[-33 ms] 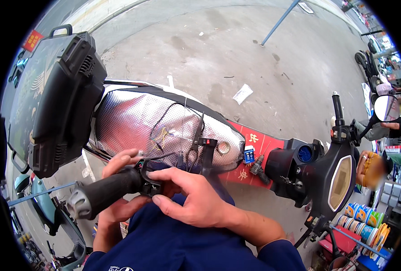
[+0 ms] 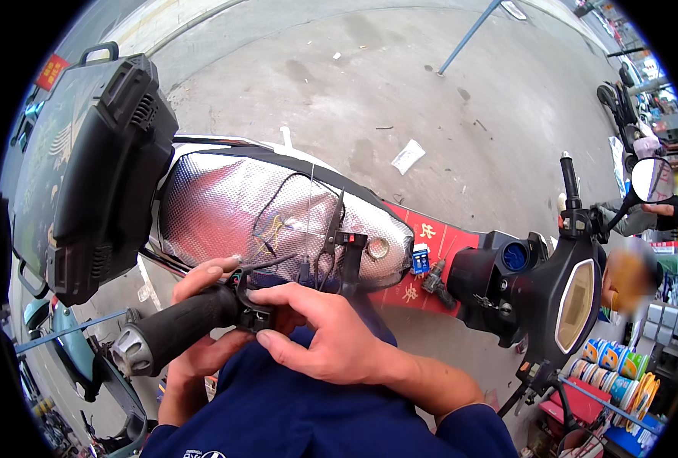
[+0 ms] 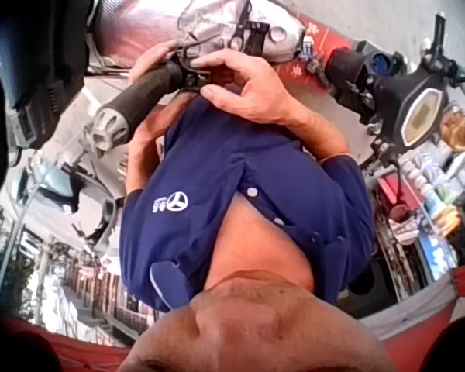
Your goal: The person disassembles a scooter handlebar grip to access the internal wiring. They use a multimeter to test the electrical continuity of the wires and then use a screwdriver to adjust the internal components of the grip.
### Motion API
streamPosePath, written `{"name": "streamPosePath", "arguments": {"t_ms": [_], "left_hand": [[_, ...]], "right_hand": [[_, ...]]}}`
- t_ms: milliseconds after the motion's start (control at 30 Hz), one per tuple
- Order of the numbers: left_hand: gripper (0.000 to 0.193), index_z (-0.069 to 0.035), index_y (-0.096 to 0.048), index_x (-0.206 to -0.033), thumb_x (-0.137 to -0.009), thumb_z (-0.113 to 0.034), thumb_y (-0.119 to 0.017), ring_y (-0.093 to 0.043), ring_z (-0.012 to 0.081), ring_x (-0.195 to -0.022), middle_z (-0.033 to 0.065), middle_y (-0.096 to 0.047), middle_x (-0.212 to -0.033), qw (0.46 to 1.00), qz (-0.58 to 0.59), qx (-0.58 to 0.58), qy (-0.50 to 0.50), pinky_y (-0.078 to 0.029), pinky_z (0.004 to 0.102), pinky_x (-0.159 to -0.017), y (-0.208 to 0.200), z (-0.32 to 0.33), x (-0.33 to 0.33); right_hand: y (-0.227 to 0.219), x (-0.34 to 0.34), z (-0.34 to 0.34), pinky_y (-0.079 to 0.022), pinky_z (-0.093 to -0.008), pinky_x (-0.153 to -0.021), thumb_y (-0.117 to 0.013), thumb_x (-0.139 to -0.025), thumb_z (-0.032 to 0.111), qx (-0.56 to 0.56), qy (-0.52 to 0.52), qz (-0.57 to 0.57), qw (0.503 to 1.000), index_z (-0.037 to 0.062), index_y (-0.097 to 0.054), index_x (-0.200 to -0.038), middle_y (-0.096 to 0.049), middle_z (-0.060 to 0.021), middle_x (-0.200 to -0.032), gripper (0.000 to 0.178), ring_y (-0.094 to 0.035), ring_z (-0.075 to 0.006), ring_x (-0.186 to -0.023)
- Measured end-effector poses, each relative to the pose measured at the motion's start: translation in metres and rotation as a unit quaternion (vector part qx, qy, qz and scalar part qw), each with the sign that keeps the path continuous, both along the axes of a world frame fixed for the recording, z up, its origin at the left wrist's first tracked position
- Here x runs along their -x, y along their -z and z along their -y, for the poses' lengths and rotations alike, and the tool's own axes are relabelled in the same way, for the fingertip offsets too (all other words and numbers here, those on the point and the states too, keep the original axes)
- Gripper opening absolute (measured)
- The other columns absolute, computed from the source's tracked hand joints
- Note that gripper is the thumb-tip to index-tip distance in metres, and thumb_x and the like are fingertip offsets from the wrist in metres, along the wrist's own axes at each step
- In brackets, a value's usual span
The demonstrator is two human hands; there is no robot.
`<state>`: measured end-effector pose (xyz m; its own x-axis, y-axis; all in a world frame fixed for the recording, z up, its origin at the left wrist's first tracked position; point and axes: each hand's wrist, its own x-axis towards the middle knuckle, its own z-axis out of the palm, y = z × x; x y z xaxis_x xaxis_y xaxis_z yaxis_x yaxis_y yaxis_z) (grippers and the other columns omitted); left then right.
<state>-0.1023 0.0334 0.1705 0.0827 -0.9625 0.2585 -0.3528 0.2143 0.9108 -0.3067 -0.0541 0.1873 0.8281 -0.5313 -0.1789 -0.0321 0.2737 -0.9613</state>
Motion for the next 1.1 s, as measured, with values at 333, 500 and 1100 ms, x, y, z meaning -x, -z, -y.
{"name": "streamPosePath", "arguments": {"t_ms": [333,500,1100], "left_hand": [[0.067,-0.007,-0.053,-0.116,-0.062,-0.017,-0.092,-0.06,0.0317,-0.106,0.0182,-0.057,-0.119,1.0,-0.024,0.002,-0.013,-0.05,0.0418,-0.09,0.003,0.007,-0.025],[0.064,-0.006,-0.055,-0.113,-0.061,-0.016,-0.092,-0.061,0.031,-0.102,0.0175,-0.058,-0.114,0.999,-0.035,-0.012,-0.007,-0.051,0.0409,-0.087,0.002,0.009,-0.029],[0.051,0.003,-0.048,-0.128,-0.085,-0.008,-0.071,-0.061,0.0109,-0.083,0.0048,-0.061,-0.101,0.883,-0.388,-0.261,-0.037,-0.049,0.0253,-0.081,-0.013,0.023,-0.017]], "right_hand": [[0.0,-0.03,-0.005,-0.053,-0.0277,-0.076,-0.071,-0.084,0.009,0.084,0.079,-0.023,0.993,-0.0016,-0.059,-0.122,-0.066,-0.0101,-0.099,0.041,-0.066,-0.0136,-0.083],[0.0,-0.032,-0.004,-0.053,-0.0273,-0.074,-0.07,-0.085,0.009,0.114,0.081,-0.032,0.99,-0.0018,-0.059,-0.122,-0.066,-0.0096,-0.096,0.041,-0.065,-0.0129,-0.081],[0.005,-0.035,0.006,-0.053,-0.0293,-0.069,-0.057,-0.1,0.019,-0.131,0.114,0.027,0.984,-0.0037,-0.047,-0.126,-0.063,-0.0131,-0.105,0.036,-0.062,-0.0163,-0.082]]}}
